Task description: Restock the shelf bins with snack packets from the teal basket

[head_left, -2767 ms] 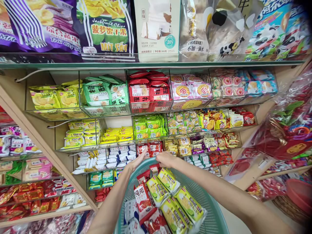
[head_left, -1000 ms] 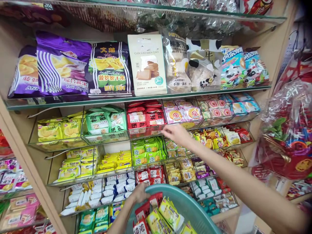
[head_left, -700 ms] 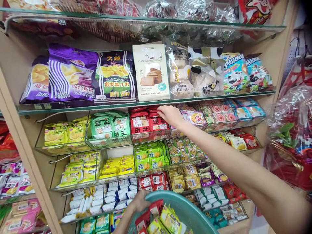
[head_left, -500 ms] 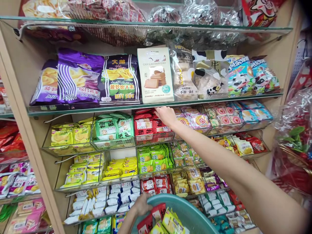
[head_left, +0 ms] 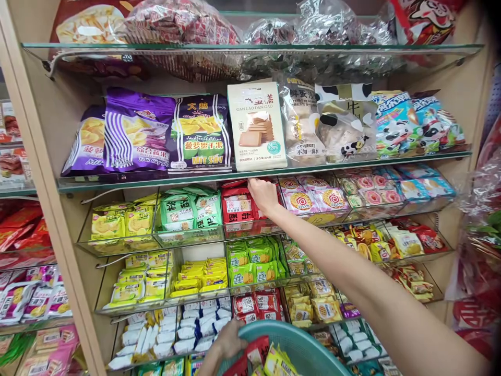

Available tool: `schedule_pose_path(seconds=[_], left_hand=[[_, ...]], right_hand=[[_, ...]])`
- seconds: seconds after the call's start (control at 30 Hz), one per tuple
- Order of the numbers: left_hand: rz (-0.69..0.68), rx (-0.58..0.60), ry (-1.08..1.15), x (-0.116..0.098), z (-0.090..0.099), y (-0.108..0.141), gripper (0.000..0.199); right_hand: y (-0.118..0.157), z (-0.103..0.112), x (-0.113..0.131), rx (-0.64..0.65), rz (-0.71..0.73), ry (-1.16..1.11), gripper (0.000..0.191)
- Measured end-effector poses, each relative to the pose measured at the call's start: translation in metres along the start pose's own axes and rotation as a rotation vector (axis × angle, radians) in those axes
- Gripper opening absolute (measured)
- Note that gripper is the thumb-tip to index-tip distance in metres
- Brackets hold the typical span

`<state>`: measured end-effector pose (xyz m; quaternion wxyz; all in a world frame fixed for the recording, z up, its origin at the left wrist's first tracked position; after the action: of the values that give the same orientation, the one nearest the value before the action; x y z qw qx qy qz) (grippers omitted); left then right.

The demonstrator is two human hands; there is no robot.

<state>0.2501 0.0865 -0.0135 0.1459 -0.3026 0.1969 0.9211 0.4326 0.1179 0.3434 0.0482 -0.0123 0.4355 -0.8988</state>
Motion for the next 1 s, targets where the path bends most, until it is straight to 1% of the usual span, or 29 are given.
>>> schedule_pose_path(seconds=[0.13, 0.23, 0.33, 0.4, 0.5, 0.6, 0.67, 0.77, 0.83, 0.93, 1.0], left_hand=[[-0.012, 0.011, 0.029, -0.002, 0.002, 0.001, 0.025], [-0.018, 0.017, 0.04, -0.004, 0.004, 0.003, 0.023], [-0.031, 0.014, 0.027, -0.006, 0.006, 0.005, 0.022], [-0.034, 0.01, 0.009, -0.006, 0.007, 0.005, 0.021], [-0.026, 0.01, 0.002, -0.007, 0.007, 0.006, 0.02], [-0.023, 0.021, 0.011, -0.008, 0.007, 0.006, 0.02], [-0.02, 0.026, 0.02, -0.009, 0.007, 0.006, 0.02], [-0.03, 0.032, 0.033, -0.009, 0.007, 0.006, 0.019], [-0.036, 0.035, 0.029, -0.01, 0.008, 0.006, 0.02], [-0.029, 0.03, 0.008, -0.01, 0.009, 0.007, 0.022], [-0.026, 0.031, 0.001, -0.01, 0.009, 0.007, 0.02]], right_hand=[[0.008, -0.003, 0.004, -0.066, -0.035, -0.1, 0.033], [0.014, -0.004, 0.006, -0.129, -0.095, -0.24, 0.031], [0.018, -0.007, 0.008, -0.221, -0.145, -0.469, 0.027], [0.02, -0.01, 0.01, -0.259, -0.169, -0.685, 0.025], [0.021, -0.016, 0.014, -0.249, -0.247, -1.04, 0.021], [0.019, -0.02, 0.019, -0.24, -0.363, -1.274, 0.011], [0.017, -0.019, 0.022, -0.255, -0.431, -1.393, 0.008], [0.013, -0.015, 0.026, -0.266, -0.533, -1.577, 0.013], [0.011, -0.011, 0.028, -0.255, -0.611, -1.667, 0.012], [0.011, -0.004, 0.029, -0.212, -0.724, -1.743, 0.014], [0.013, 0.0, 0.029, -0.161, -0.765, -1.777, 0.017]])
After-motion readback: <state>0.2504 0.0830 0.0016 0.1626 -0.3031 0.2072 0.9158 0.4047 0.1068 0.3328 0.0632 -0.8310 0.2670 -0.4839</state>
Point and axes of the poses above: each hand's wrist, its own y-axis away from the middle knuckle, its own z-axis out of the back of the hand, x = y × z, the point moved 1 cm from there along -y, towards the middle knuckle, and after that the axes turned 6 degrees about x, right-handed, at the moved point
